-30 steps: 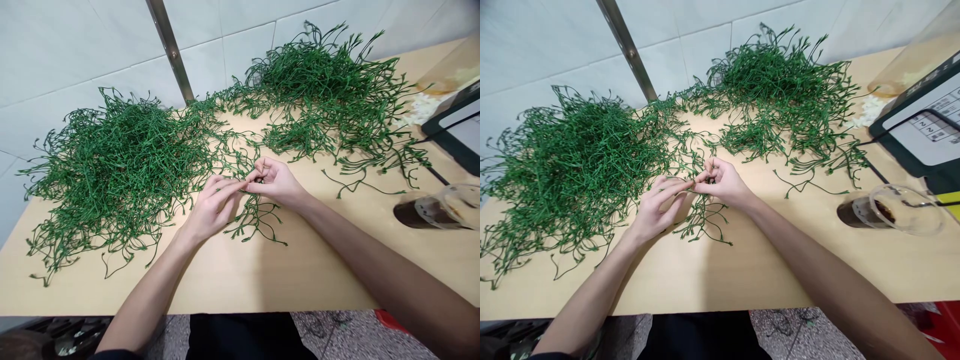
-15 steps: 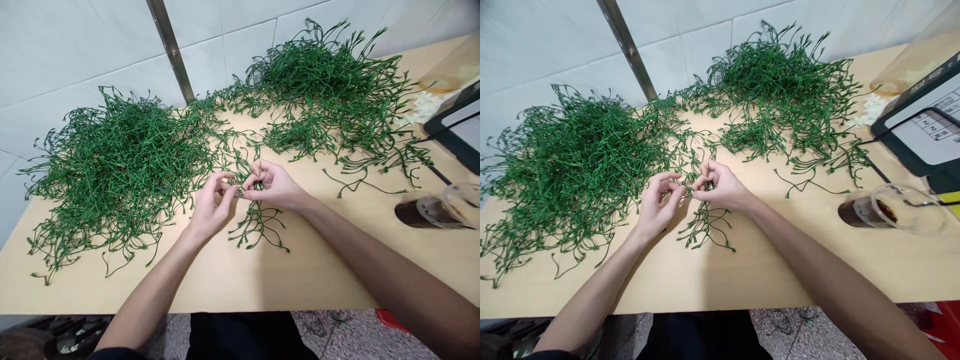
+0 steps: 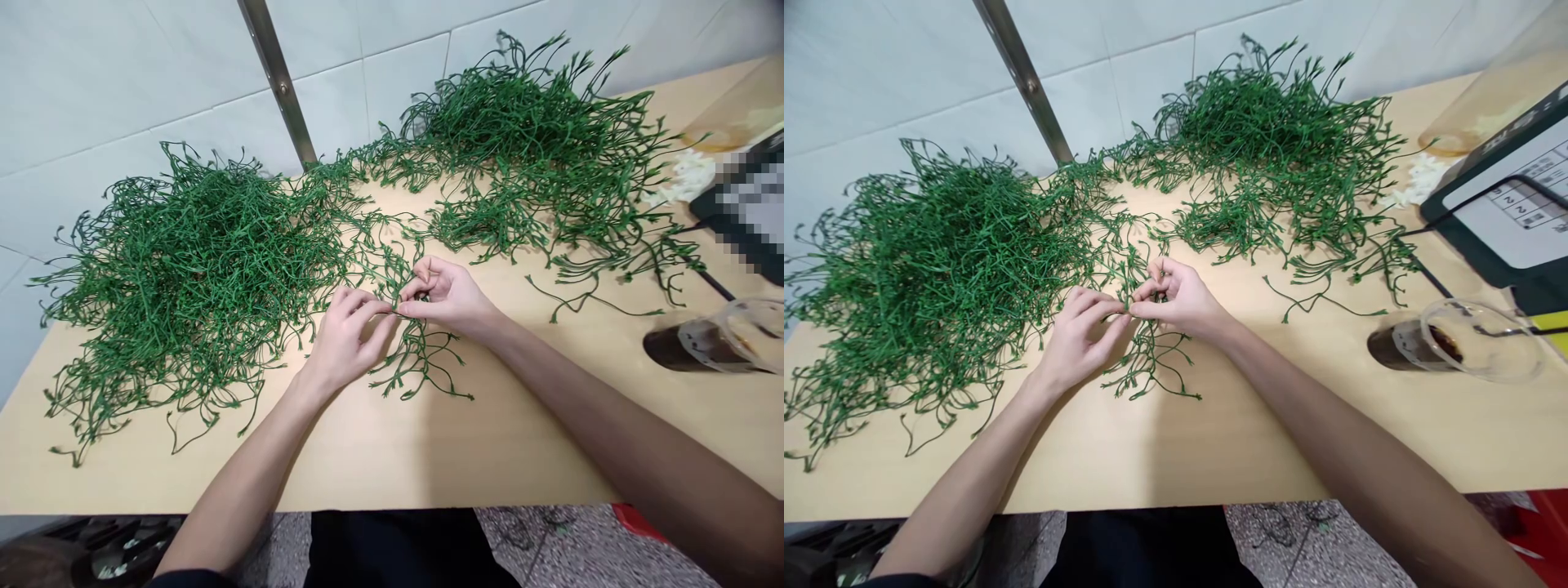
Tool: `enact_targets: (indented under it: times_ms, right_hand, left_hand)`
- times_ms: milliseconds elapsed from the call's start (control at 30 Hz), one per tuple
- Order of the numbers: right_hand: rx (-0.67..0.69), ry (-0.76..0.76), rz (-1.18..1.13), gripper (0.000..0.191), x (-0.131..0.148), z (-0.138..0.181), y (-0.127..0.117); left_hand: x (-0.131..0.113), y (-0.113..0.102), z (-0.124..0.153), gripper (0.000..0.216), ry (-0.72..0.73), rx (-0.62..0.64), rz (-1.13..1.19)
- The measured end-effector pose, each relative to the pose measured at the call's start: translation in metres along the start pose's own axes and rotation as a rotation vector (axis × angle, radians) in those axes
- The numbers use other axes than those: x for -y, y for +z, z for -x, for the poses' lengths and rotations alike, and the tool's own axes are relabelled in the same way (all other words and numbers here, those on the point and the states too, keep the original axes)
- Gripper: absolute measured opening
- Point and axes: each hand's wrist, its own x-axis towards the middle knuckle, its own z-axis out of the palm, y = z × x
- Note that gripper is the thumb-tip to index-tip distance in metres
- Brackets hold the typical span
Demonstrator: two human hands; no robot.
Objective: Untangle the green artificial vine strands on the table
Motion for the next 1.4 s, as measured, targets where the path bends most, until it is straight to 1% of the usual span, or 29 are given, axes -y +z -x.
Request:
enact_targets:
  times_ms: [67,133,233,300,333,400,567,700,767,867,933,1200,1400]
  right_hand:
    - [-0.004,0.002,-0.010,0.053,0.0012,0.0002,0.0006]
    - [0.000,0.010,-0.014,0.053,0.0024,0.0006,0.0012]
    - [0.006,0.021,-0.019,0.054,0.0027,0.0011,0.0013]
    - [0.000,0.024,-0.026,0.054,0.0019,0.0013,0.0009]
    - [-0.002,0.027,-0.026,0.054,0.0014,0.0013,0.0007]
    - [-0.003,0.027,-0.016,0.053,0.0008,0.0013,0.0003]
    - [0.013,0.023,0.020,0.055,0.0027,0.0017,0.0003]
    - [0.013,0.026,0.000,0.054,0.0032,0.0017,-0.0003]
    - [0.015,0.023,-0.014,0.054,0.0025,0.0012,-0.0007]
    - [0.007,0.031,-0.009,0.056,0.0016,0.0007,-0.0009]
    - [0.003,0.037,-0.001,0.057,0.0017,0.0008,-0.0007]
    - [0.013,0.031,-0.018,0.053,0.0030,0.0022,0.0007]
    - [0.020,0.051,-0.040,0.054,0.0041,0.0026,0.0004]
  left_hand:
    - [-0.0010,-0.0010,-0.0003,0.009,-0.010,-0.010,0.001]
    - [-0.0010,-0.0023,-0.0007,0.008,-0.004,-0.049,0.009]
    - [0.0005,-0.0035,-0.0012,0.006,0.092,-0.094,0.021]
    - [0.0018,-0.0029,-0.0010,0.016,0.150,-0.079,0.042]
    - [0.0023,-0.0022,-0.0008,0.021,0.153,-0.068,0.049]
    - [0.0030,-0.0008,0.0000,0.026,0.136,-0.053,0.040]
    - [0.0013,-0.0002,0.0019,0.025,0.086,-0.044,0.013]
    - [-0.0011,-0.0012,0.0030,0.030,-0.061,-0.024,0.125]
    - [-0.0009,-0.0009,0.0031,0.031,-0.097,-0.006,0.168]
    - [0.0010,0.0002,0.0021,0.024,-0.024,0.006,0.134]
    - [0.0021,0.0008,0.0009,0.021,0.015,-0.009,0.104]
    - [0.0020,-0.0015,-0.0010,0.006,-0.019,-0.011,0.091]
    - [0.0043,-0.0019,-0.0011,0.007,-0.022,-0.003,0.070]
